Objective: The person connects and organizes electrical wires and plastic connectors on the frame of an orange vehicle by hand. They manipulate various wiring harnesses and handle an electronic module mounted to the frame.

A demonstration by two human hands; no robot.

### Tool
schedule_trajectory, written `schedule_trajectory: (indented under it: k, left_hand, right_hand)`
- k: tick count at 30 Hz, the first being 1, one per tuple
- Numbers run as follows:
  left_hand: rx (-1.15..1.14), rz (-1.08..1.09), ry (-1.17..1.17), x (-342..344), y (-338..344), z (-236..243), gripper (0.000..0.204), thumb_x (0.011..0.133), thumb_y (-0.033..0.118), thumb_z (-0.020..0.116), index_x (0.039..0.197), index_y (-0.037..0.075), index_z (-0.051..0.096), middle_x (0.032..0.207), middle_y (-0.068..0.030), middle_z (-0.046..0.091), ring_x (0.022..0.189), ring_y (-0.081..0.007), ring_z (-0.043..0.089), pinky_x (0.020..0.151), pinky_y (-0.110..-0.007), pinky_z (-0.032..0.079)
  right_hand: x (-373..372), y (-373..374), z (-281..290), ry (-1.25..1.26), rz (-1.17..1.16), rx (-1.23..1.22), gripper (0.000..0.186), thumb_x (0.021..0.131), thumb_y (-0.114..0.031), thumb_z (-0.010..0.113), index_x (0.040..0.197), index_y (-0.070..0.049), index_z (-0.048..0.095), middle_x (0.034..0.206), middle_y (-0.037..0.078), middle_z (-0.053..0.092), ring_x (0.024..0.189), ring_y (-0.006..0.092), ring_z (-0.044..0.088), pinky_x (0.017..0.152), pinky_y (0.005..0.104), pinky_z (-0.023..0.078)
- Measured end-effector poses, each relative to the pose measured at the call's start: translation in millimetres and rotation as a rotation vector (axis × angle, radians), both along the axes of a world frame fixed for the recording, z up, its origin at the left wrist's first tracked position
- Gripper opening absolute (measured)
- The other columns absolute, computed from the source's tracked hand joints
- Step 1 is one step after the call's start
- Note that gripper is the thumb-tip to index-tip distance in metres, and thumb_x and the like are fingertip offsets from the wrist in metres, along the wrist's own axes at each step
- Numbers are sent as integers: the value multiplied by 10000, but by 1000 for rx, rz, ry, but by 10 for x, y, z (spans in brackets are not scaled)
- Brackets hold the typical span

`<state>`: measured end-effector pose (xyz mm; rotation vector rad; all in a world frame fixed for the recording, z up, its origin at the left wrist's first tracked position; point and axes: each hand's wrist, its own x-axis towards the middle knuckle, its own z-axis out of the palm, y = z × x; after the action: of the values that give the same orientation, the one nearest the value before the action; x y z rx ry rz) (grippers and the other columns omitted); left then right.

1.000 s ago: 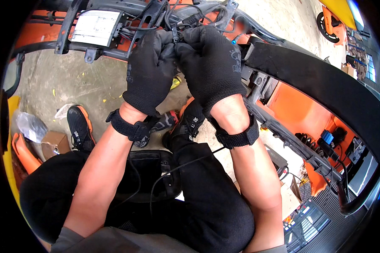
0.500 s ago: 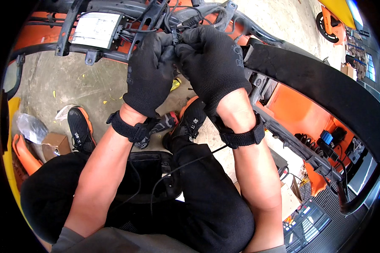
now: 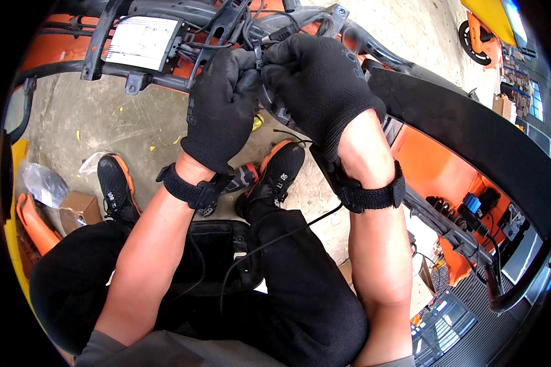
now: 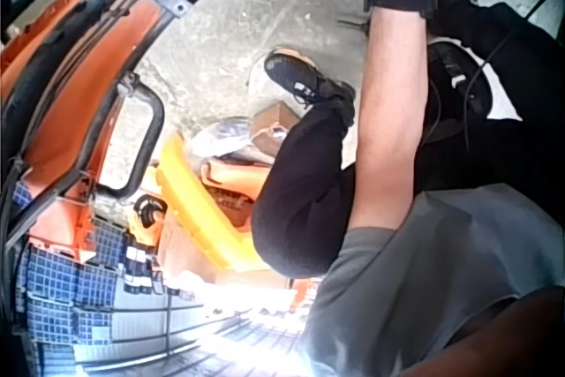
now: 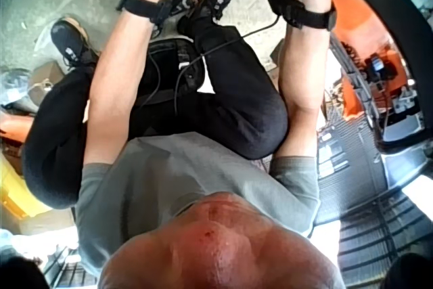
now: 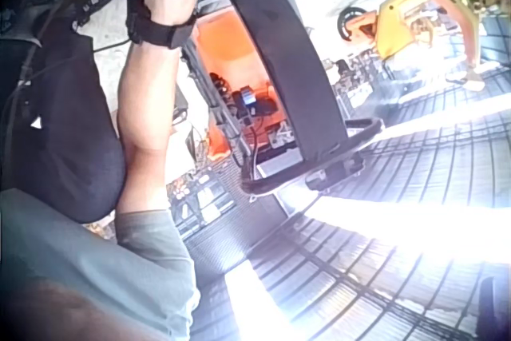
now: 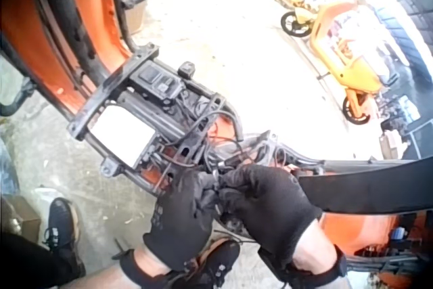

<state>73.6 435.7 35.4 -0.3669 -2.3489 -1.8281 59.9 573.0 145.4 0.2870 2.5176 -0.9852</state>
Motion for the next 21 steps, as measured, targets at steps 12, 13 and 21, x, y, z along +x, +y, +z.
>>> schedule_trajectory:
  k: [12,13,21]
  left_hand:
    - [10,-53,49,-12,-40,-18,203,899,61,624,1092,-2,635,976,-188,663,935,-393,654,799,-436,513]
    - [22,-50,40,-11,-25,-15,207,899,60,622,1095,-6,632,979,-190,666,936,-396,655,800,-438,514]
    - [-59,-15,33,-4,-17,-8,192,905,41,607,1087,-17,622,1013,-198,682,943,-397,664,815,-435,524]
  right_hand:
    - [-80,66,-154,217,238,150,107,828,-126,691,861,-37,741,779,195,692,737,342,690,696,397,550]
    - [-52,63,-168,236,220,162,110,828,-127,694,867,-36,739,778,194,693,746,345,692,699,398,551]
    - [160,-181,-127,232,-47,136,132,889,-123,690,935,-3,717,790,179,711,768,325,713,709,393,549]
